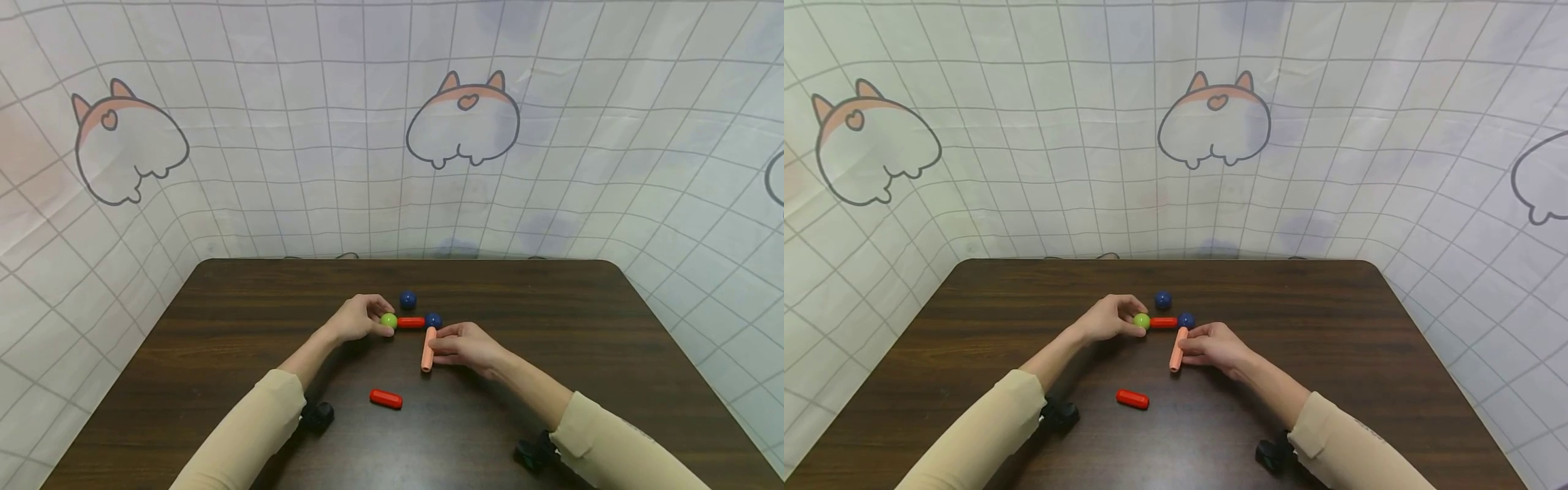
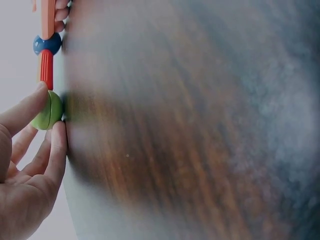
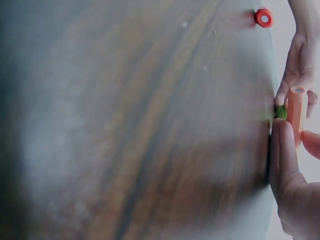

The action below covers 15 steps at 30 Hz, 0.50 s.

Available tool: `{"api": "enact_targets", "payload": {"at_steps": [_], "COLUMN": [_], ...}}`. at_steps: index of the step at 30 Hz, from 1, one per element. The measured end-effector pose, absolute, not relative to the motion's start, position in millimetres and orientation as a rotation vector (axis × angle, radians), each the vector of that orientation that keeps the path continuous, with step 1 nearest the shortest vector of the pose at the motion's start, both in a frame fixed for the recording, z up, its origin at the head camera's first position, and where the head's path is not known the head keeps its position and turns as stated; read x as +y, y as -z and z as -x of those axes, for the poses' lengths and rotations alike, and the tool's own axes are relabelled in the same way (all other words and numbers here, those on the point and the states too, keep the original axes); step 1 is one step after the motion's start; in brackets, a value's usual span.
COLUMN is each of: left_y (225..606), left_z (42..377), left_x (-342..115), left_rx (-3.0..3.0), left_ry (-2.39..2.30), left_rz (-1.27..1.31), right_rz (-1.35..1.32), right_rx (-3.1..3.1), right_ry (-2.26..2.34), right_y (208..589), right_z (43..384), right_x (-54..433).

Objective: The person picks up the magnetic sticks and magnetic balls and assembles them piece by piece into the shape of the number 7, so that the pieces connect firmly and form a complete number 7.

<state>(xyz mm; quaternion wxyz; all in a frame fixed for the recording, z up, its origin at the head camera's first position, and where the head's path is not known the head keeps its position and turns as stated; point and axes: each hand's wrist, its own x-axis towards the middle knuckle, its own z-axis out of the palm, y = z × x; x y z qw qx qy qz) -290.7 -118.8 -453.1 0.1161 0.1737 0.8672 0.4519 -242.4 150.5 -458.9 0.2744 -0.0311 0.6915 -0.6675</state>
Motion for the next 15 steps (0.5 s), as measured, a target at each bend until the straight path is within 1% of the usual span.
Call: {"api": "enact_targets", "payload": {"at_steps": [15], "left_y": [455.4], "left_z": [293.0], "left_x": [-117.4], "left_rx": [2.568], "left_ry": [-1.279], "left_rz": [-0.492], "right_rz": [0.041], "right_rx": [1.866], "right_ry": [1.795], "right_y": [456.7], "right_z": [244.5], "right_x": [143.4]}}
